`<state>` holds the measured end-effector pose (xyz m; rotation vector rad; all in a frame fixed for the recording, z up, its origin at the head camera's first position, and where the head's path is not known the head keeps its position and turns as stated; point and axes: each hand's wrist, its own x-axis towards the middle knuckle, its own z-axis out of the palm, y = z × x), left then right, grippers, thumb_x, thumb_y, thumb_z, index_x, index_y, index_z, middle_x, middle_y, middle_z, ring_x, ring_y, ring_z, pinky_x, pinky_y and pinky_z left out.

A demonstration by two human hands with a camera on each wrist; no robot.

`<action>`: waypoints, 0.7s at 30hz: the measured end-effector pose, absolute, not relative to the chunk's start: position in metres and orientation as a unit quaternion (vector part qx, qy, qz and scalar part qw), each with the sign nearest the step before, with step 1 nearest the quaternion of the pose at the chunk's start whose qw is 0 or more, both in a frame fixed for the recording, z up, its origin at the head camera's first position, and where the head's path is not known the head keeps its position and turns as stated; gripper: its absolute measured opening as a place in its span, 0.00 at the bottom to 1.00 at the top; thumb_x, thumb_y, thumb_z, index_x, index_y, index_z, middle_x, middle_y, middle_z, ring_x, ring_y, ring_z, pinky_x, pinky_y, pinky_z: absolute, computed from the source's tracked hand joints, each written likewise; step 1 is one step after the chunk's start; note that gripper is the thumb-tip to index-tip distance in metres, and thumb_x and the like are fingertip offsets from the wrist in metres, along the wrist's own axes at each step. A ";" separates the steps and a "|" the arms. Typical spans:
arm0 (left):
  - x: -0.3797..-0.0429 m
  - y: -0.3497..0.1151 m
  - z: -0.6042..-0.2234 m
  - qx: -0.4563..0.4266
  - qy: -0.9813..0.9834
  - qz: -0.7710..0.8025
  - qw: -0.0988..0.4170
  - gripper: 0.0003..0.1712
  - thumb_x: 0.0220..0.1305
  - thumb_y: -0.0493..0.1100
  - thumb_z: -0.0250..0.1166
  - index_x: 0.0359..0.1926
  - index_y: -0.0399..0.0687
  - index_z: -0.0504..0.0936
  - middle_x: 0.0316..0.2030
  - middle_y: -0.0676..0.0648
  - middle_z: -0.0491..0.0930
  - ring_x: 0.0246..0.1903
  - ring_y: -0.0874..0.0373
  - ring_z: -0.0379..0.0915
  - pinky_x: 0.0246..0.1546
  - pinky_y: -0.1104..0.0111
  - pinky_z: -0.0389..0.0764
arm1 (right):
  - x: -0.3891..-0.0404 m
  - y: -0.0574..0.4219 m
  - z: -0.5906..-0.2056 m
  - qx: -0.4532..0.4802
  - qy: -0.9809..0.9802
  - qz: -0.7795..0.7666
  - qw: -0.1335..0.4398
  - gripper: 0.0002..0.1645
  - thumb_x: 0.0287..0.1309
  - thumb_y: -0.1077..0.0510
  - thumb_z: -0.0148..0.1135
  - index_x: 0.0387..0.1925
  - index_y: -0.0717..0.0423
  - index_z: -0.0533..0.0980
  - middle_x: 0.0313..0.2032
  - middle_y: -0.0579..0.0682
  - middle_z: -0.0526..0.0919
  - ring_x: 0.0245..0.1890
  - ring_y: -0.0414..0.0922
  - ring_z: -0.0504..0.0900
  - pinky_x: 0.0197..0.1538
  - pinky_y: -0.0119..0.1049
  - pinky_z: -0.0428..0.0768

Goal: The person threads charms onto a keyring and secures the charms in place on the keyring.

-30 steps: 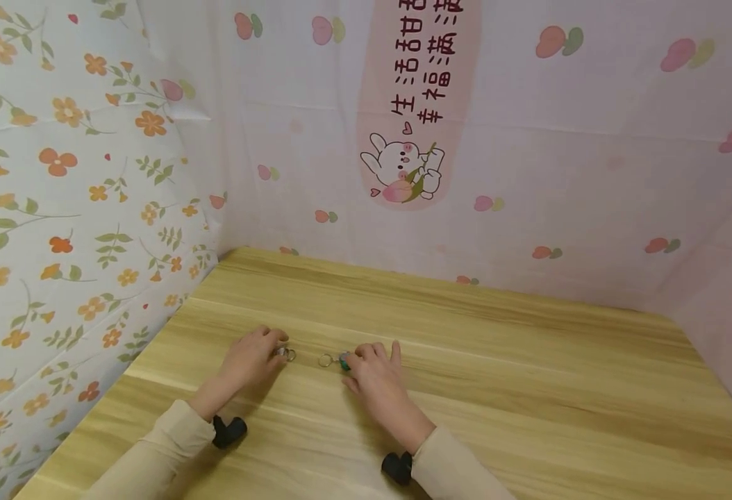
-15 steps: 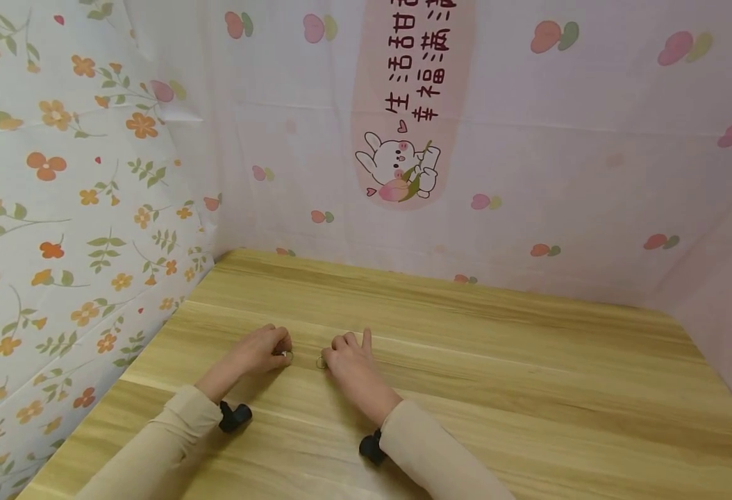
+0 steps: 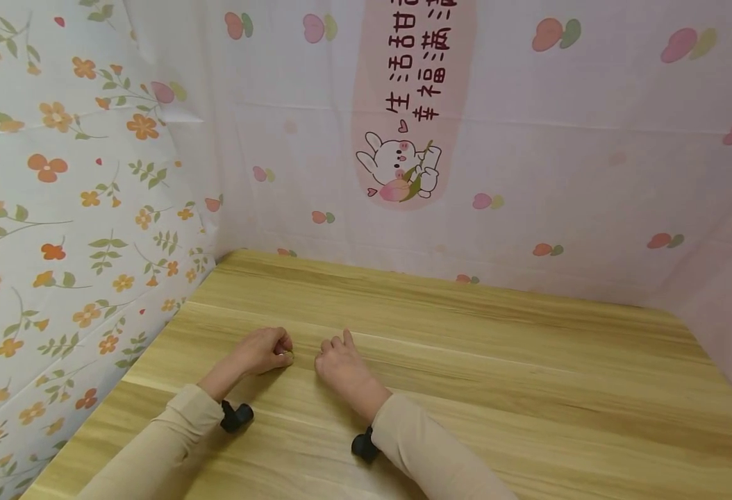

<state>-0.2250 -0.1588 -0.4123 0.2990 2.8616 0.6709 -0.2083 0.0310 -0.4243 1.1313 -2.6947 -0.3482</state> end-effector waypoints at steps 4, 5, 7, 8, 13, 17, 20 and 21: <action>-0.226 -0.159 -0.411 0.094 0.966 0.220 0.100 0.09 0.54 0.41 0.69 0.33 0.44 0.76 0.29 0.50 0.74 0.31 0.57 0.68 0.37 0.64 0.71 | -0.210 0.034 -0.426 0.359 -0.928 -0.042 0.088 0.09 0.51 0.66 0.65 0.36 0.53 0.82 0.36 0.48 0.79 0.42 0.48 0.78 0.58 0.52 0.71; -0.226 -0.159 -0.411 0.093 0.966 0.219 0.100 0.10 0.54 0.40 0.70 0.32 0.44 0.76 0.29 0.50 0.74 0.31 0.57 0.68 0.37 0.64 0.71 | -0.210 0.035 -0.427 0.350 -0.933 -0.006 0.086 0.08 0.52 0.65 0.64 0.35 0.54 0.82 0.35 0.49 0.79 0.41 0.48 0.78 0.58 0.53 0.71; -0.225 -0.159 -0.412 0.091 0.966 0.222 0.100 0.10 0.53 0.40 0.70 0.32 0.44 0.76 0.28 0.50 0.74 0.30 0.57 0.68 0.36 0.64 0.71 | -0.212 0.037 -0.430 0.332 -0.937 0.069 0.089 0.05 0.55 0.63 0.63 0.34 0.55 0.82 0.33 0.49 0.80 0.39 0.49 0.79 0.56 0.56 0.71; -0.225 -0.159 -0.411 0.089 0.965 0.226 0.101 0.10 0.53 0.40 0.71 0.31 0.44 0.76 0.28 0.50 0.74 0.30 0.57 0.68 0.36 0.65 0.71 | -0.213 0.039 -0.431 0.325 -0.935 0.110 0.093 0.04 0.56 0.63 0.62 0.33 0.55 0.83 0.31 0.49 0.81 0.38 0.49 0.80 0.55 0.58 0.71; -0.224 -0.157 -0.413 0.081 0.957 0.256 0.110 0.12 0.51 0.39 0.71 0.33 0.42 0.76 0.28 0.50 0.74 0.29 0.58 0.68 0.34 0.67 0.71 | -0.214 0.046 -0.434 0.291 -0.903 0.308 0.067 0.07 0.60 0.64 0.59 0.32 0.58 0.83 0.31 0.50 0.85 0.33 0.44 0.82 0.47 0.50 0.77; -0.223 -0.158 -0.414 0.076 0.952 0.273 0.112 0.11 0.50 0.39 0.72 0.32 0.41 0.77 0.26 0.50 0.74 0.28 0.58 0.68 0.32 0.69 0.71 | -0.211 0.051 -0.432 0.249 -0.842 0.477 -0.022 0.11 0.65 0.66 0.52 0.36 0.65 0.80 0.34 0.58 0.84 0.32 0.45 0.80 0.34 0.31 0.78; -0.222 -0.159 -0.415 0.081 0.952 0.280 0.097 0.10 0.50 0.39 0.72 0.28 0.42 0.78 0.24 0.51 0.73 0.26 0.60 0.67 0.29 0.71 0.69 | -0.208 0.054 -0.430 0.214 -0.788 0.571 -0.081 0.13 0.67 0.65 0.48 0.39 0.72 0.77 0.38 0.65 0.82 0.35 0.49 0.81 0.38 0.28 0.79; -0.222 -0.158 -0.415 0.084 0.951 0.283 0.090 0.09 0.50 0.39 0.72 0.26 0.43 0.78 0.23 0.52 0.73 0.25 0.60 0.67 0.28 0.71 0.68 | -0.207 0.055 -0.429 0.203 -0.775 0.591 -0.095 0.14 0.68 0.65 0.48 0.40 0.73 0.77 0.39 0.67 0.81 0.37 0.48 0.81 0.40 0.28 0.79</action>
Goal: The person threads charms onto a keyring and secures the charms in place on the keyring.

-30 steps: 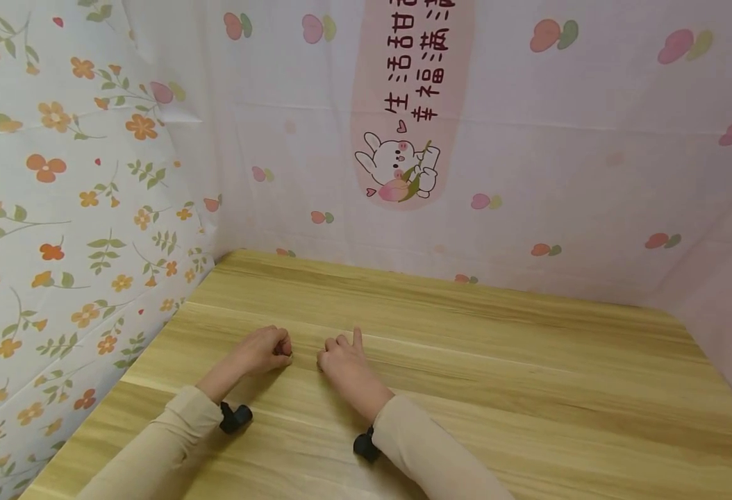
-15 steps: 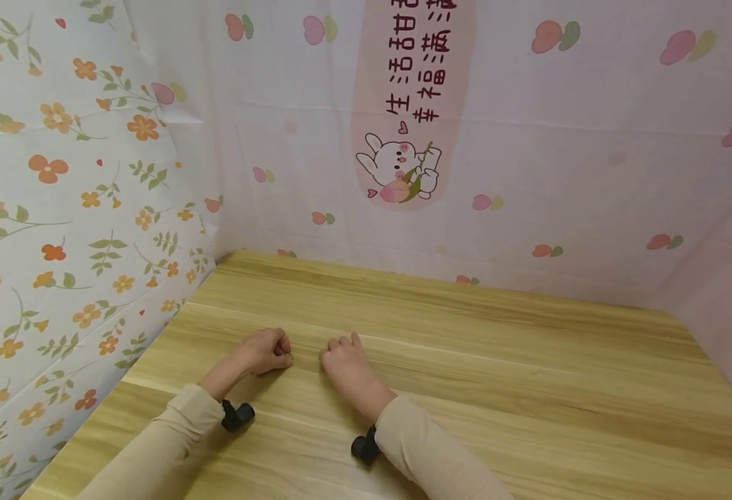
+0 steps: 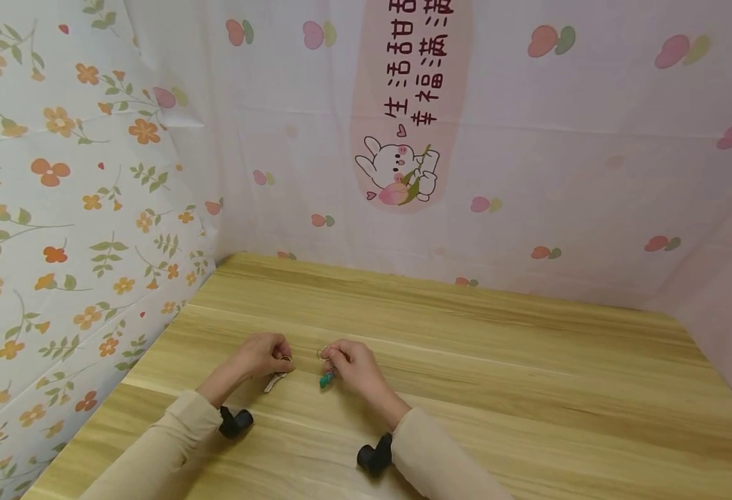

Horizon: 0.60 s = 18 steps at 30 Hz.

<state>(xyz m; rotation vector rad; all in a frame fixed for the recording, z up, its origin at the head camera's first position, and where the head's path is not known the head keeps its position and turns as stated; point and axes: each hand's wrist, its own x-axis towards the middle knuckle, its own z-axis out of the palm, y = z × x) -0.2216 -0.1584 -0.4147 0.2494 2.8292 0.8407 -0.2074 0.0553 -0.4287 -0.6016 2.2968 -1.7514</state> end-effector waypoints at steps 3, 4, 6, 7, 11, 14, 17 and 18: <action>-0.221 -0.156 -0.415 0.093 0.948 0.298 0.066 0.09 0.50 0.38 0.72 0.23 0.44 0.78 0.20 0.53 0.73 0.23 0.61 0.65 0.25 0.72 0.66 | -0.203 0.058 -0.425 -0.175 0.746 -0.629 0.128 0.15 0.68 0.63 0.47 0.43 0.74 0.75 0.43 0.69 0.79 0.38 0.45 0.80 0.44 0.29 0.78; -0.220 -0.154 -0.415 0.097 0.946 0.303 0.056 0.09 0.51 0.38 0.72 0.22 0.45 0.78 0.19 0.54 0.73 0.22 0.62 0.65 0.24 0.72 0.65 | -0.201 0.059 -0.423 -0.167 0.740 -0.638 0.137 0.16 0.69 0.63 0.47 0.44 0.74 0.75 0.44 0.68 0.79 0.38 0.43 0.79 0.45 0.28 0.78; -0.219 -0.151 -0.413 0.104 0.943 0.314 0.037 0.09 0.52 0.38 0.71 0.21 0.46 0.79 0.18 0.55 0.74 0.21 0.63 0.64 0.24 0.72 0.65 | -0.198 0.060 -0.420 -0.152 0.728 -0.652 0.149 0.17 0.69 0.61 0.47 0.45 0.74 0.74 0.45 0.66 0.79 0.38 0.40 0.80 0.44 0.28 0.77; -0.219 -0.149 -0.411 0.108 0.941 0.319 0.027 0.08 0.52 0.38 0.71 0.21 0.46 0.80 0.18 0.55 0.75 0.21 0.63 0.64 0.24 0.72 0.66 | -0.196 0.061 -0.418 -0.147 0.720 -0.660 0.154 0.18 0.69 0.61 0.46 0.45 0.74 0.74 0.44 0.65 0.80 0.38 0.40 0.80 0.44 0.28 0.77; -0.214 -0.137 -0.403 0.118 0.919 0.377 0.022 0.04 0.54 0.37 0.69 0.25 0.44 0.83 0.20 0.54 0.79 0.22 0.65 0.71 0.26 0.73 0.72 | -0.191 0.065 -0.414 -0.141 0.701 -0.680 0.162 0.19 0.69 0.59 0.47 0.46 0.76 0.73 0.36 0.56 0.81 0.32 0.38 0.80 0.36 0.26 0.77; -0.208 -0.127 -0.399 0.124 0.894 0.430 0.037 0.03 0.55 0.36 0.68 0.28 0.40 0.83 0.22 0.50 0.82 0.23 0.63 0.76 0.25 0.73 0.75 | -0.187 0.069 -0.410 -0.140 0.706 -0.680 0.139 0.18 0.67 0.61 0.50 0.46 0.75 0.73 0.29 0.51 0.79 0.26 0.36 0.76 0.30 0.24 0.74; -0.202 -0.117 -0.396 0.134 0.861 0.487 0.061 0.05 0.56 0.35 0.67 0.28 0.36 0.82 0.23 0.46 0.82 0.24 0.54 0.81 0.27 0.68 0.80 | -0.184 0.073 -0.409 -0.151 0.742 -0.649 0.072 0.13 0.63 0.64 0.55 0.45 0.72 0.75 0.25 0.56 0.79 0.21 0.37 0.75 0.25 0.24 0.73; -0.200 -0.114 -0.396 0.137 0.852 0.501 0.068 0.06 0.56 0.36 0.67 0.29 0.35 0.82 0.23 0.45 0.82 0.25 0.51 0.82 0.28 0.65 0.81 | -0.184 0.075 -0.409 -0.157 0.755 -0.635 0.046 0.11 0.62 0.66 0.56 0.43 0.71 0.76 0.24 0.58 0.79 0.20 0.38 0.75 0.25 0.25 0.73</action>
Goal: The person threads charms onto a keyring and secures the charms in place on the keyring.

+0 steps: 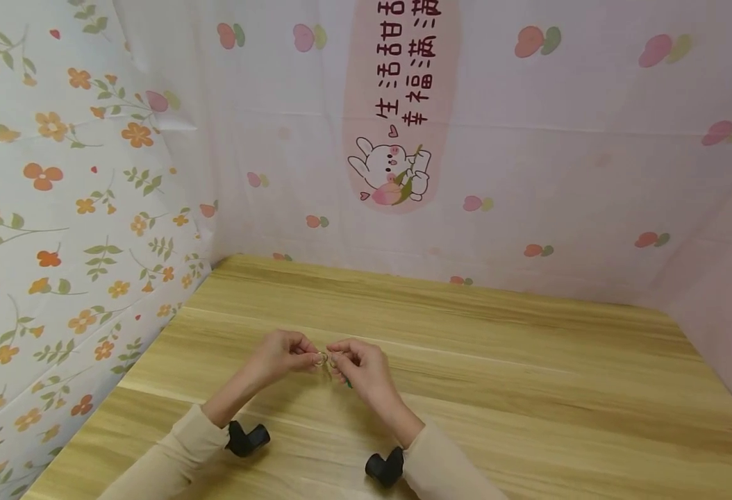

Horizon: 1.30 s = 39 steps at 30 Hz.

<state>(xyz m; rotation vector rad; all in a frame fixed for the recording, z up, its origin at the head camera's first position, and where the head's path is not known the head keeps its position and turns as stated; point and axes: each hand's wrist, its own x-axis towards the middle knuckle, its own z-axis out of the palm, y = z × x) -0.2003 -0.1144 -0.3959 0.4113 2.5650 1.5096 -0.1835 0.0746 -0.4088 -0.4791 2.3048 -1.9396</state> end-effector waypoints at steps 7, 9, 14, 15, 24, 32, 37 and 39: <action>-0.191 -0.100 -0.397 0.127 0.783 0.592 0.145 0.08 0.59 0.35 0.65 0.33 0.30 0.80 0.26 0.44 0.82 0.31 0.50 0.83 0.37 0.60 0.82 | -0.178 0.087 -0.410 -0.226 0.838 -0.483 -0.115 0.04 0.56 0.67 0.62 0.31 0.58 0.81 0.20 0.50 0.81 0.16 0.32 0.70 0.19 0.27 0.72; -0.189 -0.098 -0.397 0.125 0.771 0.605 0.157 0.08 0.59 0.34 0.64 0.34 0.29 0.80 0.27 0.44 0.83 0.31 0.53 0.83 0.39 0.60 0.82 | -0.177 0.090 -0.411 -0.238 0.842 -0.465 -0.135 0.05 0.56 0.67 0.62 0.32 0.59 0.82 0.21 0.49 0.82 0.16 0.31 0.71 0.19 0.26 0.72; -0.184 -0.093 -0.394 0.125 0.756 0.620 0.172 0.08 0.60 0.35 0.64 0.35 0.29 0.80 0.29 0.44 0.83 0.31 0.57 0.83 0.41 0.59 0.81 | -0.174 0.093 -0.413 -0.253 0.836 -0.456 -0.169 0.04 0.54 0.68 0.64 0.30 0.58 0.81 0.21 0.48 0.82 0.19 0.30 0.71 0.21 0.25 0.72; -0.183 -0.092 -0.394 0.126 0.755 0.621 0.173 0.09 0.60 0.35 0.63 0.36 0.29 0.80 0.29 0.43 0.83 0.32 0.57 0.83 0.41 0.58 0.81 | -0.173 0.093 -0.413 -0.255 0.834 -0.457 -0.173 0.04 0.53 0.68 0.64 0.30 0.57 0.81 0.21 0.48 0.82 0.20 0.30 0.71 0.22 0.25 0.72; -0.179 -0.088 -0.393 0.131 0.758 0.619 0.160 0.08 0.61 0.34 0.62 0.35 0.29 0.80 0.29 0.42 0.84 0.32 0.53 0.83 0.39 0.58 0.82 | -0.168 0.097 -0.415 -0.271 0.820 -0.468 -0.188 0.07 0.50 0.70 0.65 0.28 0.55 0.79 0.23 0.49 0.82 0.22 0.30 0.73 0.23 0.26 0.74; -0.178 -0.084 -0.394 0.132 0.773 0.608 0.127 0.07 0.59 0.34 0.64 0.32 0.30 0.81 0.29 0.39 0.83 0.31 0.48 0.83 0.37 0.58 0.82 | -0.167 0.103 -0.416 -0.295 0.820 -0.442 -0.214 0.05 0.51 0.69 0.65 0.29 0.58 0.80 0.26 0.50 0.83 0.23 0.33 0.77 0.26 0.25 0.76; -0.176 -0.083 -0.395 0.140 0.779 0.600 0.118 0.07 0.59 0.36 0.65 0.31 0.32 0.82 0.28 0.38 0.84 0.31 0.44 0.83 0.35 0.57 0.82 | -0.167 0.103 -0.416 -0.301 0.817 -0.436 -0.225 0.05 0.50 0.70 0.65 0.29 0.59 0.80 0.27 0.51 0.83 0.24 0.33 0.76 0.26 0.24 0.76; -0.175 -0.082 -0.394 0.143 0.780 0.599 0.115 0.08 0.59 0.36 0.65 0.31 0.32 0.82 0.28 0.38 0.84 0.31 0.44 0.83 0.35 0.57 0.82 | -0.167 0.103 -0.416 -0.306 0.815 -0.437 -0.226 0.07 0.49 0.71 0.66 0.28 0.58 0.79 0.27 0.49 0.83 0.23 0.32 0.75 0.25 0.24 0.75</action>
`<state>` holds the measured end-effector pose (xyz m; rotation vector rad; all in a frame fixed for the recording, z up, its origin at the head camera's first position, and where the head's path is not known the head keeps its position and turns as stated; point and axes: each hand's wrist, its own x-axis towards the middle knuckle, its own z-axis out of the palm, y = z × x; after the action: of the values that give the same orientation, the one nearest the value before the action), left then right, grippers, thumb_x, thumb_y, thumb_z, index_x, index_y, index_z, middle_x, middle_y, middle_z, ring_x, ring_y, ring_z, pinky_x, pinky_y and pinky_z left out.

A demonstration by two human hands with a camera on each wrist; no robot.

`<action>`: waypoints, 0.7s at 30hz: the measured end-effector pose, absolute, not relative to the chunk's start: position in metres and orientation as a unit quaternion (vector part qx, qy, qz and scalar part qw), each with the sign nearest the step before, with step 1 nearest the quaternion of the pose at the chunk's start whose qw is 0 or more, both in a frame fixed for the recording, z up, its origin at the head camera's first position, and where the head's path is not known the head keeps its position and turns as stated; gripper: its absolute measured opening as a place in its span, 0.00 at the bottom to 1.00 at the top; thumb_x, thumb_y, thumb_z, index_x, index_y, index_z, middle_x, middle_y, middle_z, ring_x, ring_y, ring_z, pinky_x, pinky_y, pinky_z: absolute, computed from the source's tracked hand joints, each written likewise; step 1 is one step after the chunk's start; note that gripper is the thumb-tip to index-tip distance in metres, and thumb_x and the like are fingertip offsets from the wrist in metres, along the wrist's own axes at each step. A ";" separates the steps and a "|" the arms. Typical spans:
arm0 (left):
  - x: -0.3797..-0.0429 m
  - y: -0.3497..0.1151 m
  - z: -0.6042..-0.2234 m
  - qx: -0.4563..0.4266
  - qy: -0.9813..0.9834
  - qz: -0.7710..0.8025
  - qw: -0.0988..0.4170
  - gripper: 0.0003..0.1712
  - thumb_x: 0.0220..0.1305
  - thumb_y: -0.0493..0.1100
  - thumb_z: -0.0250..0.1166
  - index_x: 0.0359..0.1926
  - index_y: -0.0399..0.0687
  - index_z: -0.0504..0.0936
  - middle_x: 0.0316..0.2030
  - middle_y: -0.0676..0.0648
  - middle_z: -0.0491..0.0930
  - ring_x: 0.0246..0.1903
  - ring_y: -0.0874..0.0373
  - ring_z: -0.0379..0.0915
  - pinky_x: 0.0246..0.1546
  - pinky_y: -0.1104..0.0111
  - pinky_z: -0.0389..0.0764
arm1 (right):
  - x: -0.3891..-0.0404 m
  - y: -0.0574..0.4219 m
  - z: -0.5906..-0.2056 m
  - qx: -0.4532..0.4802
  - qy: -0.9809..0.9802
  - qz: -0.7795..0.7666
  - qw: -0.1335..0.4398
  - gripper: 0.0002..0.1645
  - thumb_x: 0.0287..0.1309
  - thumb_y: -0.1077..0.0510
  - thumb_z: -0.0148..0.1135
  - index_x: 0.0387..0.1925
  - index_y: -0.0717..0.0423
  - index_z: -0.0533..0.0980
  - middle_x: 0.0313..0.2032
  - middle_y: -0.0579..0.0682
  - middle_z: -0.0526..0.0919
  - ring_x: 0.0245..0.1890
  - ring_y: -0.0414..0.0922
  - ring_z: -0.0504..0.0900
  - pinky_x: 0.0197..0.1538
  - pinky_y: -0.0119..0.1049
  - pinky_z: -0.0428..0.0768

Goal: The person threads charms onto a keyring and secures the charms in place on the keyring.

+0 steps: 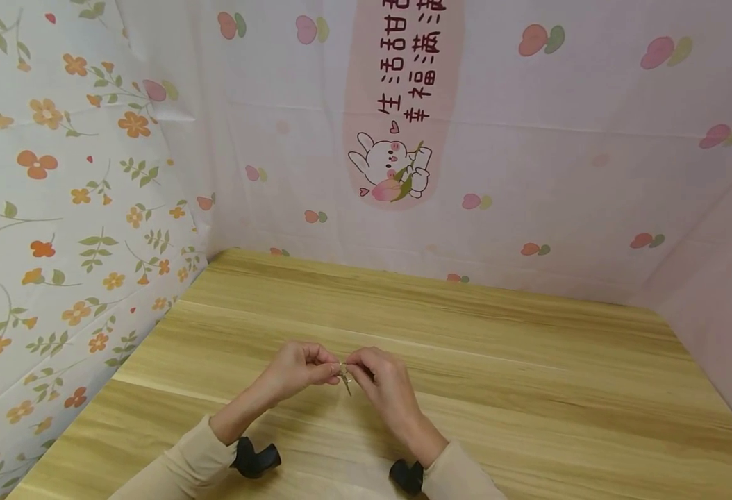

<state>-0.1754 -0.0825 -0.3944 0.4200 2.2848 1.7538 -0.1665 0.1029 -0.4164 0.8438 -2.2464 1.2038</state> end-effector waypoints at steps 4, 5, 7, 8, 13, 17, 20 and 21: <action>-0.174 -0.081 -0.394 0.142 0.785 0.593 0.108 0.08 0.59 0.37 0.65 0.31 0.33 0.82 0.27 0.39 0.84 0.31 0.45 0.83 0.35 0.57 0.82 | -0.166 0.102 -0.418 0.310 -0.813 0.435 0.231 0.09 0.48 0.72 0.66 0.28 0.57 0.79 0.27 0.45 0.82 0.23 0.31 0.74 0.25 0.24 0.74; -0.174 -0.081 -0.394 0.141 0.787 0.591 0.106 0.08 0.59 0.37 0.65 0.31 0.34 0.82 0.27 0.39 0.84 0.31 0.45 0.83 0.35 0.57 0.82 | -0.166 0.102 -0.418 0.311 -0.813 0.435 0.231 0.09 0.47 0.72 0.66 0.29 0.56 0.79 0.27 0.45 0.82 0.24 0.31 0.74 0.25 0.25 0.74; -0.174 -0.081 -0.394 0.141 0.790 0.587 0.102 0.07 0.59 0.37 0.65 0.31 0.34 0.82 0.26 0.40 0.84 0.30 0.46 0.83 0.34 0.57 0.82 | -0.166 0.102 -0.418 0.313 -0.813 0.432 0.232 0.09 0.47 0.72 0.66 0.29 0.56 0.78 0.27 0.45 0.82 0.24 0.32 0.74 0.25 0.25 0.75; -0.174 -0.080 -0.394 0.144 0.792 0.586 0.100 0.07 0.59 0.37 0.65 0.31 0.34 0.82 0.26 0.40 0.84 0.30 0.46 0.83 0.34 0.57 0.82 | -0.166 0.102 -0.418 0.314 -0.814 0.431 0.232 0.09 0.48 0.71 0.66 0.29 0.56 0.78 0.27 0.45 0.82 0.24 0.32 0.74 0.25 0.25 0.74; -0.173 -0.077 -0.395 0.153 0.798 0.577 0.082 0.06 0.60 0.35 0.64 0.30 0.34 0.81 0.25 0.42 0.83 0.29 0.44 0.83 0.26 0.70 0.80 | -0.167 0.104 -0.417 0.323 -0.816 0.429 0.214 0.08 0.51 0.71 0.64 0.29 0.57 0.76 0.25 0.45 0.79 0.23 0.31 0.70 0.24 0.25 0.72; -0.171 -0.074 -0.396 0.155 0.802 0.572 0.068 0.05 0.60 0.35 0.63 0.30 0.34 0.81 0.25 0.42 0.83 0.28 0.44 0.83 0.22 0.76 0.75 | -0.166 0.106 -0.415 0.313 -0.822 0.444 0.171 0.06 0.56 0.69 0.61 0.29 0.56 0.75 0.23 0.43 0.76 0.20 0.30 0.66 0.21 0.25 0.69; -0.170 -0.072 -0.396 0.157 0.808 0.565 0.056 0.05 0.59 0.35 0.63 0.30 0.35 0.81 0.24 0.42 0.83 0.27 0.47 0.83 0.21 0.76 0.75 | -0.162 0.105 -0.408 0.283 -0.827 0.472 0.117 0.05 0.60 0.67 0.58 0.29 0.58 0.74 0.21 0.43 0.74 0.19 0.30 0.67 0.19 0.26 0.68; -0.169 -0.072 -0.396 0.159 0.810 0.563 0.052 0.05 0.59 0.35 0.64 0.30 0.35 0.81 0.24 0.43 0.84 0.27 0.47 0.83 0.20 0.76 0.75 | -0.161 0.105 -0.408 0.272 -0.827 0.482 0.100 0.05 0.61 0.67 0.57 0.30 0.58 0.73 0.20 0.44 0.74 0.18 0.30 0.68 0.18 0.26 0.68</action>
<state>-0.1693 -0.0720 -0.3963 0.4824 2.4629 1.7118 -0.1615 0.1053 -0.4077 0.8043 -2.4445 1.4263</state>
